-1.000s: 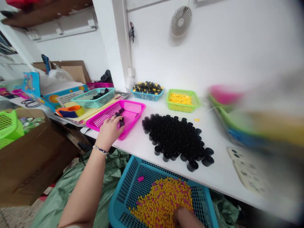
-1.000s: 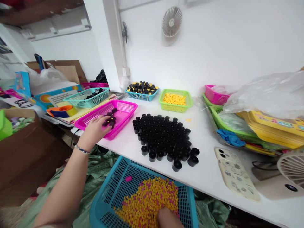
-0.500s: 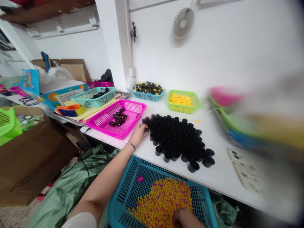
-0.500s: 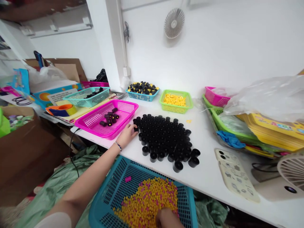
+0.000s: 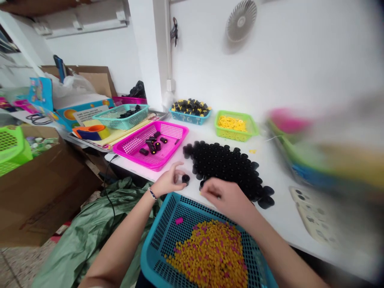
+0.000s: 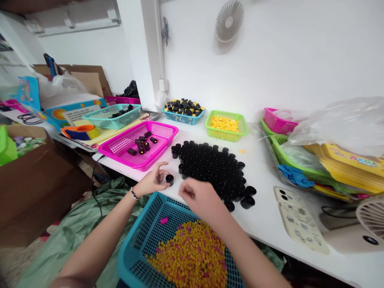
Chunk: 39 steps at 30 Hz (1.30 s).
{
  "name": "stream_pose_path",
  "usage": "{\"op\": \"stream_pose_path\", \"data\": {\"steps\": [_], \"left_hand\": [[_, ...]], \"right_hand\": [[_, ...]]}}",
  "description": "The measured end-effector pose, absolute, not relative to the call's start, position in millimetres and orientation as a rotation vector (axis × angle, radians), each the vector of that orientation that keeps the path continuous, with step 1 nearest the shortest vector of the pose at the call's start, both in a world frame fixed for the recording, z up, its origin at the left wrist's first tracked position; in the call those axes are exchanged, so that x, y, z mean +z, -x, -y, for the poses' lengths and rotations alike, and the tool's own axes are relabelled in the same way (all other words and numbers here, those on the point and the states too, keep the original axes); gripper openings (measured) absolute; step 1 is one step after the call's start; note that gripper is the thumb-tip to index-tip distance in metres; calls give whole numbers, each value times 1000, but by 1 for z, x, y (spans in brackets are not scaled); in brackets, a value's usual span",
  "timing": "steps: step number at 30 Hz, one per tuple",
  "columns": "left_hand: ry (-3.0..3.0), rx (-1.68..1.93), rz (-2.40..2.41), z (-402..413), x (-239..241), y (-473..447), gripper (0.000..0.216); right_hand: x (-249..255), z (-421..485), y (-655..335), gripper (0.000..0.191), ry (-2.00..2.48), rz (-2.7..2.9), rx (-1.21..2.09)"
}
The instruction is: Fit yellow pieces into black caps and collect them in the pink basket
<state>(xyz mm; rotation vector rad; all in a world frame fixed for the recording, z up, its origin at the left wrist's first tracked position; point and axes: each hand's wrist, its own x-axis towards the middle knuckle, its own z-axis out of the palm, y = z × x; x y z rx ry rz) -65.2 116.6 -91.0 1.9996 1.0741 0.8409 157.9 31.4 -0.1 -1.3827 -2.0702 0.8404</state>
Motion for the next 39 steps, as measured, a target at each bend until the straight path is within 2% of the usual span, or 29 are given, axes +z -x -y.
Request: {"op": "stream_pose_path", "data": {"steps": [2, 7, 22, 28, 31, 36, 39], "left_hand": [[-2024, 826, -1101, -117, -91, 64, 76], [-2090, 832, -1143, -116, -90, 63, 71], [-2115, 816, -1162, -117, -88, 65, 75], [-2129, 830, -1183, -117, -89, 65, 75], [-2129, 823, -1188, -117, -90, 65, 74], [-2120, 828, -1189, -118, -92, 66, 74], [-2106, 822, -1187, -118, -93, 66, 74]], "right_hand": [[5, -72, -144, 7, 1349, 2185, 752], [-5, -129, -117, 12, 1438, 2455, 650], [7, -142, -104, 12, 1500, 2638, 795], [11, -152, -97, 19, 1585, 2637, 998], [10, -158, -97, 27, 1654, 2513, 1219], [5, -171, -97, 15, 1679, 2337, 1548], [2, -179, -97, 18, 1650, 2312, 1669]]}}
